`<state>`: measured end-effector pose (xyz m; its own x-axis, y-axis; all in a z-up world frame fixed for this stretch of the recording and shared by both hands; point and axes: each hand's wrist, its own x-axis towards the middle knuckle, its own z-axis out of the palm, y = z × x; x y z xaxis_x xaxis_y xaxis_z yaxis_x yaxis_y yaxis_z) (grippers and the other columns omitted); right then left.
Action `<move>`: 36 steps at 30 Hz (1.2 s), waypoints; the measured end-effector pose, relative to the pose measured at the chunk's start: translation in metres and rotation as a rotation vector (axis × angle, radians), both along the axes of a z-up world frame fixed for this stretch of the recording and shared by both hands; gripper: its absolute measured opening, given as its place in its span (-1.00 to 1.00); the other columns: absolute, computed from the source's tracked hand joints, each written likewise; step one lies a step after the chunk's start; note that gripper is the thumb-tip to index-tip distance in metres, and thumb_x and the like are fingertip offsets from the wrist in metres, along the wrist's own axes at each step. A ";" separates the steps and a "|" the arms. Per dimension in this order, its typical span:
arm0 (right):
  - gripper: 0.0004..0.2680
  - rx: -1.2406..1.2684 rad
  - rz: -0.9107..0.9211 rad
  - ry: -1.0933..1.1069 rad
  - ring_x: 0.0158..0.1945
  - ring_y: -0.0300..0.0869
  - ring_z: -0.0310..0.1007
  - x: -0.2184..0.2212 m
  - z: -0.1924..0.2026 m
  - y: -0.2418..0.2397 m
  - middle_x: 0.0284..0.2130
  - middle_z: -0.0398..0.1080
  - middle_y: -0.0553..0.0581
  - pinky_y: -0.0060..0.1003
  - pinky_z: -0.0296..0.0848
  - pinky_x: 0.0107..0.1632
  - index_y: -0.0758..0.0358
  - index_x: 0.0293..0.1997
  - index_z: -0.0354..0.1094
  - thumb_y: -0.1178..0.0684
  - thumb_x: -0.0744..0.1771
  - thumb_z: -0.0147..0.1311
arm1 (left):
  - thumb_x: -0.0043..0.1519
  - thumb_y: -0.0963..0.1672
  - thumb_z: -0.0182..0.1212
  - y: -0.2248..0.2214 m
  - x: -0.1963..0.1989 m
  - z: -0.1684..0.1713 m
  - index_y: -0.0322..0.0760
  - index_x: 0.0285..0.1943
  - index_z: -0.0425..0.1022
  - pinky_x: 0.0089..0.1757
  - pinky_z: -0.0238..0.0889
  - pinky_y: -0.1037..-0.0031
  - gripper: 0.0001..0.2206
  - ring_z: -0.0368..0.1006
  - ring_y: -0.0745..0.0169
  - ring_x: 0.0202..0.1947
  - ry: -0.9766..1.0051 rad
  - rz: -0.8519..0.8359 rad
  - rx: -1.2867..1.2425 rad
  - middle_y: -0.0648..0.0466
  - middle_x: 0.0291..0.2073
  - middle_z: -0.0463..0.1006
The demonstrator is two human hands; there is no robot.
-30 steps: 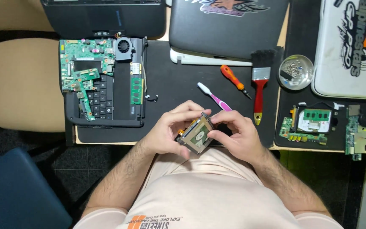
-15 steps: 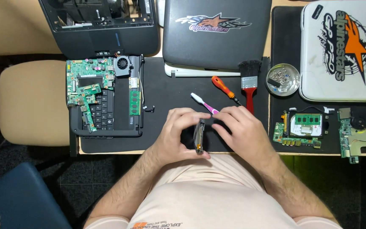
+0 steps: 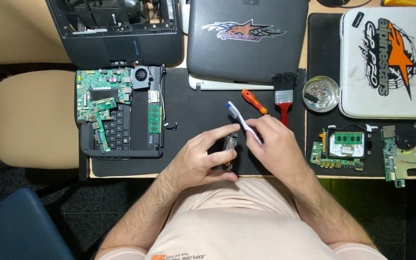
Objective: Disassembling, cleaning, and reassembling various laptop components including the hard drive and motherboard.
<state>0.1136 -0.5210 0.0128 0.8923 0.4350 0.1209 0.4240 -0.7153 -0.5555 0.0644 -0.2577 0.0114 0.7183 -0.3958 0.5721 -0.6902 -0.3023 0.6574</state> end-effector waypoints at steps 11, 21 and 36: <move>-0.83 0.331 -0.064 0.189 0.01 0.02 0.73 -0.016 0.010 -0.031 -0.01 0.67 0.13 -0.03 0.70 0.10 0.13 0.25 0.69 0.14 0.49 0.31 | 0.52 0.07 0.44 0.005 0.000 -0.001 0.08 0.25 0.54 0.10 0.69 -0.15 -0.74 0.75 -0.48 0.35 0.044 -0.050 -0.009 -0.34 0.63 0.53; -0.85 0.456 -0.008 0.088 -0.14 -0.09 0.77 -0.016 0.028 -0.034 -0.14 0.74 0.11 -0.19 0.75 -0.03 0.17 0.18 0.76 0.21 0.46 0.43 | 0.60 0.18 0.26 -0.018 -0.004 -0.030 -0.16 0.60 0.21 0.43 0.41 -0.10 -0.40 0.56 -0.32 0.52 0.416 -0.094 -0.465 -0.36 0.59 0.52; -0.93 0.373 0.190 -0.287 -0.05 0.07 0.76 0.000 0.036 -0.035 -0.09 0.75 0.08 0.03 0.59 0.21 0.12 -0.07 0.78 0.22 0.48 0.46 | 0.53 0.45 -0.17 -0.039 -0.022 -0.046 -0.51 0.62 0.45 0.22 0.68 0.08 0.03 0.71 0.00 0.21 0.889 -0.296 -0.905 -0.25 0.37 0.54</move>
